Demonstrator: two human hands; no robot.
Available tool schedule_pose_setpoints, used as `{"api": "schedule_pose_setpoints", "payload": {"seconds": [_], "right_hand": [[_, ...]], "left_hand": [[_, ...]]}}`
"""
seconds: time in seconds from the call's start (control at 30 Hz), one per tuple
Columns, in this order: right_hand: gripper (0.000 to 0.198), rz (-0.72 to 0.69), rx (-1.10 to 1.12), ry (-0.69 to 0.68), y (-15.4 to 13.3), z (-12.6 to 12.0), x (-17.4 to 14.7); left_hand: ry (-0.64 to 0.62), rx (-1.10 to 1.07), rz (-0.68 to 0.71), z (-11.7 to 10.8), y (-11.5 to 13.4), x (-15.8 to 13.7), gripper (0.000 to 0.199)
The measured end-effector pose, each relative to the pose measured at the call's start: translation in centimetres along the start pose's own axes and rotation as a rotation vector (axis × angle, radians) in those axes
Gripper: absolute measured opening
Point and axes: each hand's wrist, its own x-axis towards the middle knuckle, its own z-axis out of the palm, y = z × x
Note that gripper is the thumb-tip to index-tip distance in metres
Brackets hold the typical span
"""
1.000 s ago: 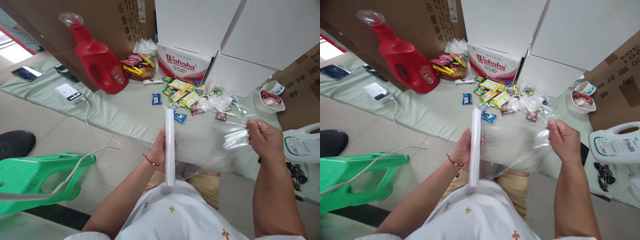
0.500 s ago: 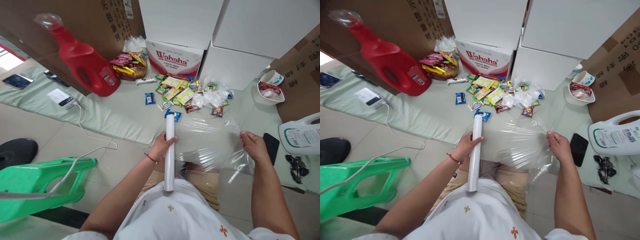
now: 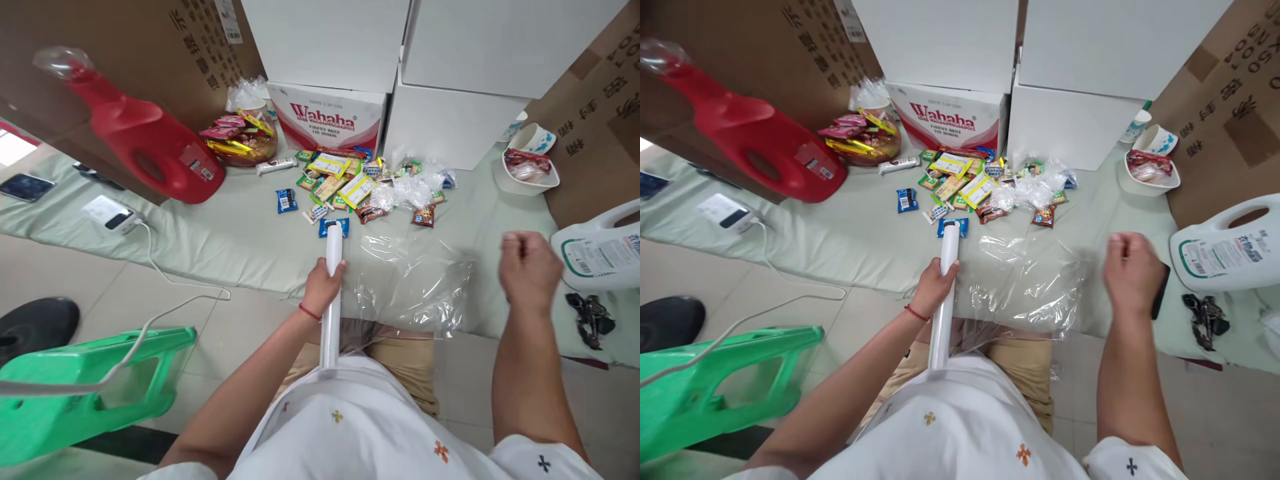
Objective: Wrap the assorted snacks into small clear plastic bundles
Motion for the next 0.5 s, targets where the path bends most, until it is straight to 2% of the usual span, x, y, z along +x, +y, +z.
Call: {"api": "schedule_pose_setpoints", "payload": {"seconds": [0.03,0.1,0.17,0.23,0.3,0.5], "right_hand": [[0.044,-0.058,0.016,-0.034,-2.3,0.8,-1.0],[0.047,-0.306,0.086,-0.315,-6.6,3.9,-3.4],[0.057,-0.447,0.025,-0.475,-9.2,7.8,-5.6],[0.063,-0.472,-0.043,-0.541,-9.7,10.9,-7.0],[0.064,-0.476,-0.076,-0.56,-9.0,12.6,-7.6],[0.061,-0.494,-0.064,-0.56,-8.0,12.6,-7.5]], "left_hand": [[-0.002,-0.004,0.002,0.0,0.0,0.0,0.038],[-0.013,0.029,0.008,0.1,0.0,0.1,0.037],[-0.007,0.079,0.016,-0.1,-0.1,0.1,0.036],[0.015,0.083,0.014,-0.4,-0.2,0.1,0.036],[0.025,0.042,-0.011,-0.9,-0.5,0.0,0.036],[-0.012,-0.118,-0.135,-1.7,-0.6,-1.4,0.038]]}}
